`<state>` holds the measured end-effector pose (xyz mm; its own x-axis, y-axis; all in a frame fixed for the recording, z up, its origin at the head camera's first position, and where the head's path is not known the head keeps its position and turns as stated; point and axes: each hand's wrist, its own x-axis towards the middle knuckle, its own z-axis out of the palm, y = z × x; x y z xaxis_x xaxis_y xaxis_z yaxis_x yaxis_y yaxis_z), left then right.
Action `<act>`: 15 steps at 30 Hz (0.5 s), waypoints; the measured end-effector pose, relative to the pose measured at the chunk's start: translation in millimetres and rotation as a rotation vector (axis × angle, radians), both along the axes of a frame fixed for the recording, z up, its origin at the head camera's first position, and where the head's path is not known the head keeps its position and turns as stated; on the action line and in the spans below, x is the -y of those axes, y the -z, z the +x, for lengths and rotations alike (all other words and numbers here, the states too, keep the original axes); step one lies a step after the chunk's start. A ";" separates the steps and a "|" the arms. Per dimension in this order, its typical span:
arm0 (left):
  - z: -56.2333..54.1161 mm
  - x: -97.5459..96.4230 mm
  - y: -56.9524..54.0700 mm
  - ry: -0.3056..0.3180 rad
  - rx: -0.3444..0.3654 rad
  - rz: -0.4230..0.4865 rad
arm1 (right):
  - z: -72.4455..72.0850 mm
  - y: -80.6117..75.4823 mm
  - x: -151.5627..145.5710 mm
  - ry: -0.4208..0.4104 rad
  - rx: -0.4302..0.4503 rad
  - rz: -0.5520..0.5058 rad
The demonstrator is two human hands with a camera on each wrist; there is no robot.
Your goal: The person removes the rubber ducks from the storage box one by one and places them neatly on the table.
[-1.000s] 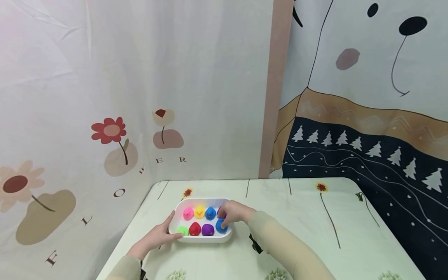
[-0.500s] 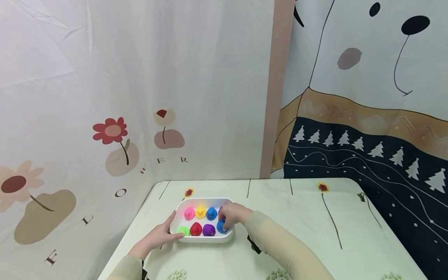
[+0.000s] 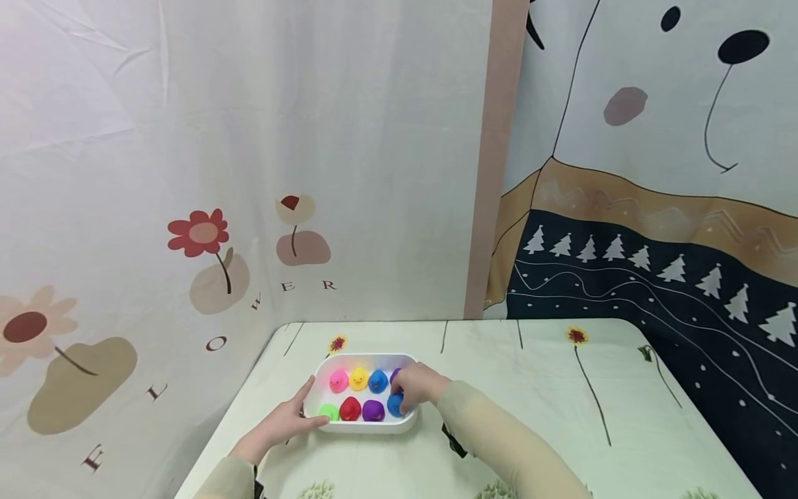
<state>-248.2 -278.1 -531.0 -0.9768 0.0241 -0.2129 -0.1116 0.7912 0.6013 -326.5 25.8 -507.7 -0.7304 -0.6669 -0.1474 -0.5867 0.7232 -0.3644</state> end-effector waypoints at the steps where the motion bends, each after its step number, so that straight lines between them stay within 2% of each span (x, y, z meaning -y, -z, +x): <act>1: 0.0 0.0 0.2 -0.001 0.002 0.003 | 0.0 0.9 0.1 0.001 -0.003 0.000; 12: 2.0 -0.1 0.0 -0.008 -0.011 0.022 | -1.9 10.0 1.3 -0.016 -0.055 0.027; 15: 2.2 -0.2 -0.2 -0.008 -0.012 0.026 | -1.5 9.9 1.5 -0.006 -0.043 0.026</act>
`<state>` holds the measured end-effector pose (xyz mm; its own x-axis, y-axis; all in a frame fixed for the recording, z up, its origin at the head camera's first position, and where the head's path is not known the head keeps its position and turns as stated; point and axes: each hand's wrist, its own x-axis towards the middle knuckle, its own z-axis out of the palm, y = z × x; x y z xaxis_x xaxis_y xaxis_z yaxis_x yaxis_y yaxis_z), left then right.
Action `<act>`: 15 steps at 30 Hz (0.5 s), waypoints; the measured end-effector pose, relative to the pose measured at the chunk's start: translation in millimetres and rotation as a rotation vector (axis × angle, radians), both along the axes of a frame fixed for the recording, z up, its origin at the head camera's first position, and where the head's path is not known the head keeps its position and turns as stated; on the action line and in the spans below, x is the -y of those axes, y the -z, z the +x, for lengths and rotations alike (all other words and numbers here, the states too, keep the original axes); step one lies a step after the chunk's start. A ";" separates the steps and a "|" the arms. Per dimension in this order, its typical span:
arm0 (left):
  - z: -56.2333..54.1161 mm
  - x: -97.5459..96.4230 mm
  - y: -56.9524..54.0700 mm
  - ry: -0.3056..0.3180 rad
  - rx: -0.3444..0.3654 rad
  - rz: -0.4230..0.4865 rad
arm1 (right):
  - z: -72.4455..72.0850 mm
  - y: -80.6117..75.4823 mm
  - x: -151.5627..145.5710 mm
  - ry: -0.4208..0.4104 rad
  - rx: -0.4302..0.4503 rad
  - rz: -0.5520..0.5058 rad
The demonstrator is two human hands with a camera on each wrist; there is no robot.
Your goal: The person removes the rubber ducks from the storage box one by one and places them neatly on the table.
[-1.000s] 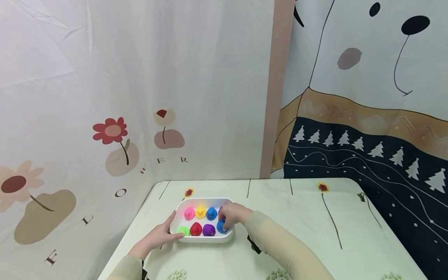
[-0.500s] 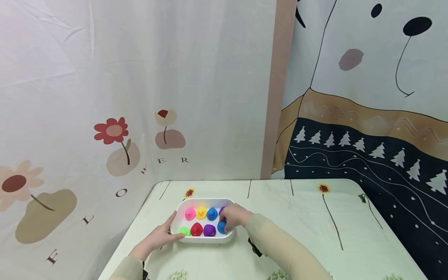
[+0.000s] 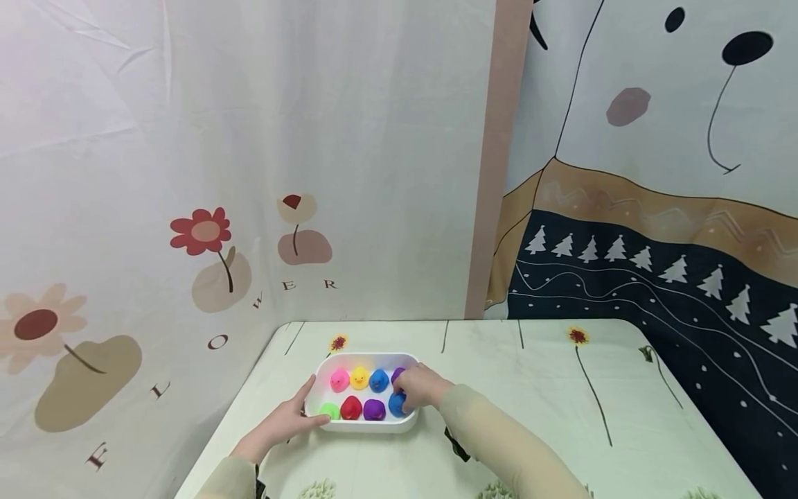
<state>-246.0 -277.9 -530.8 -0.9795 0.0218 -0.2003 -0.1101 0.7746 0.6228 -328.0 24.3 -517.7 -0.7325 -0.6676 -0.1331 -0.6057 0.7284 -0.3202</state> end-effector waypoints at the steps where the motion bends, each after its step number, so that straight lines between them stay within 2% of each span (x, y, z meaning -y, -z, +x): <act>1: 0.0 -0.4 -0.1 0.004 -0.004 -0.003 | 0.5 -0.5 -0.5 0.003 0.005 -0.007; 8: 0.7 -0.9 0.3 -0.002 -0.005 -0.006 | -1.8 -7.8 -1.9 0.027 0.083 -0.074; 15: 3.8 -0.9 1.0 -0.015 -0.010 -0.005 | -4.0 -15.5 -4.6 0.017 0.116 -0.120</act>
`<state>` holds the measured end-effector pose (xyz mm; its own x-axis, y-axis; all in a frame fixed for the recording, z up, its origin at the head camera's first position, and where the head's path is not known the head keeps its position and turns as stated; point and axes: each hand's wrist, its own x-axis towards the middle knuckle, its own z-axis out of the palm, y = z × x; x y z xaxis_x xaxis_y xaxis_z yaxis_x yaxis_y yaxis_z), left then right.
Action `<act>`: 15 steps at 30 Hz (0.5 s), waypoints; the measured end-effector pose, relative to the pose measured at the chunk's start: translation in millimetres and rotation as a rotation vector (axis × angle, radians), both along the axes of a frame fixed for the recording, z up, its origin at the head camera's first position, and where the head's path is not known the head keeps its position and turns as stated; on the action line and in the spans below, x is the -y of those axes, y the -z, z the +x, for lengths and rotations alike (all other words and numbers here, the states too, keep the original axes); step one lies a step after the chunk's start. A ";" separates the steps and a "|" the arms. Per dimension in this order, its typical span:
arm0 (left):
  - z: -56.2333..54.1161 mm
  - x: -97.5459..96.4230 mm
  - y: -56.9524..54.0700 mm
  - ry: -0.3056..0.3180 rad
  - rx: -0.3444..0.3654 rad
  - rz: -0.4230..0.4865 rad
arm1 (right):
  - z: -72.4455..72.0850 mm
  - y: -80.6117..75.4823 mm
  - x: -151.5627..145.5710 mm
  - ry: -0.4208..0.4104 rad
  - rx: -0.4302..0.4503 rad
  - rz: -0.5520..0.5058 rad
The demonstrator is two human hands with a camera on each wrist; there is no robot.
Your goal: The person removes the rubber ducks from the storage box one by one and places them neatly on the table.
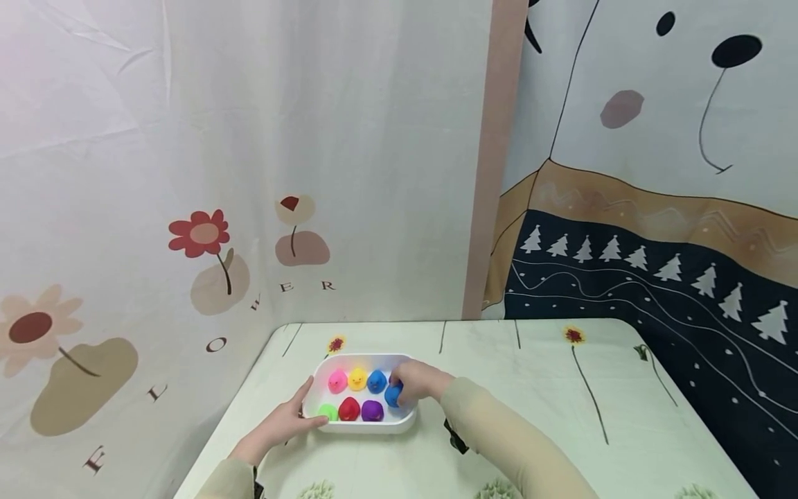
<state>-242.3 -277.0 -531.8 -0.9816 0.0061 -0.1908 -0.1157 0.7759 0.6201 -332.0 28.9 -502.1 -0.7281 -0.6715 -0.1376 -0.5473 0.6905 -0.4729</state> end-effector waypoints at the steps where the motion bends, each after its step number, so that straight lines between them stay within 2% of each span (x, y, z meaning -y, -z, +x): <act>1: 0.5 0.1 0.0 -0.002 0.000 0.001 | 0.1 -1.1 -0.6 0.001 0.005 -0.007; 8: 1.3 0.0 -1.2 -0.008 -0.002 -0.018 | 1.4 -14.8 -6.6 -0.013 -0.005 -0.041; 15: -1.3 0.1 -0.1 0.005 0.000 -0.002 | -0.3 -25.8 -18.8 0.054 0.063 -0.092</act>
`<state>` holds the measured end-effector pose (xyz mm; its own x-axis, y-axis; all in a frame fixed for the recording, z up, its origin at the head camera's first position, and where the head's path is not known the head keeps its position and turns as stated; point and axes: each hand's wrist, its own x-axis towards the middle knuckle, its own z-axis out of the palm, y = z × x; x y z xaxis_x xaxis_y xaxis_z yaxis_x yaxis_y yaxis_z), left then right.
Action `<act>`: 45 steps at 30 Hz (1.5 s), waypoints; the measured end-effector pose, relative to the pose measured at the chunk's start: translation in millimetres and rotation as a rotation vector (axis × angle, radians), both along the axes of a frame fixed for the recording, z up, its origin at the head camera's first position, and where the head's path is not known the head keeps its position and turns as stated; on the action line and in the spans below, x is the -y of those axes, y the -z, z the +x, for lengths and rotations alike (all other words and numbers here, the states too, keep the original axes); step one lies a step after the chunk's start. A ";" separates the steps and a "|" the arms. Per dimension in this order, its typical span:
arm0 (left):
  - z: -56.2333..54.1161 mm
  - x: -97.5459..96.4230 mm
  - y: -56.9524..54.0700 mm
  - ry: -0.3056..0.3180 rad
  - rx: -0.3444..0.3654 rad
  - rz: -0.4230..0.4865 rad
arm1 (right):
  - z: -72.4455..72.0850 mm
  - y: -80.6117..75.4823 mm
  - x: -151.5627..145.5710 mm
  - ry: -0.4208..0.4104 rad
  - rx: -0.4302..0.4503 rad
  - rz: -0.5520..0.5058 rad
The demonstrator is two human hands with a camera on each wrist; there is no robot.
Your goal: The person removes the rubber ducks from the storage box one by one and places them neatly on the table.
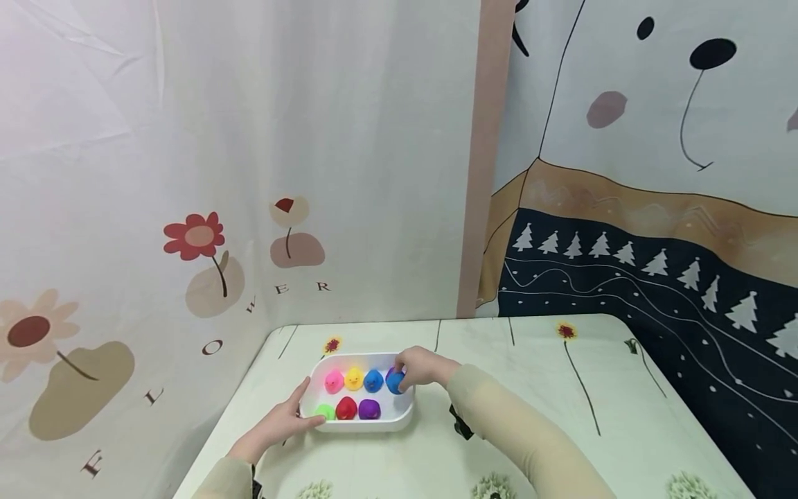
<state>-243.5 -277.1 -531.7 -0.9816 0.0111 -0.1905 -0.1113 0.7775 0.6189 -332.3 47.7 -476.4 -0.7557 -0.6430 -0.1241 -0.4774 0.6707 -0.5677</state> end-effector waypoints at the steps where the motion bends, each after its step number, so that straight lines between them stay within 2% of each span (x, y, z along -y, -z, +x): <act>1: -0.6 0.0 0.8 0.007 -0.002 -0.001 | -0.2 -1.6 -1.8 0.004 0.003 -0.004; 8: 0.7 -1.1 4.3 -0.019 0.027 0.014 | -1.3 -9.8 -13.9 0.012 0.010 -0.008; 21: 1.7 -3.0 3.8 -0.040 0.041 0.001 | -3.7 -21.1 -34.6 0.046 -0.003 -0.030; 33: 0.3 -2.4 0.3 -0.031 0.013 -0.007 | -10.0 -21.0 -58.8 0.127 -0.030 -0.033; 45: -0.4 -3.2 -0.3 -0.028 0.024 0.015 | -12.3 -7.1 -78.7 0.237 -0.036 -0.056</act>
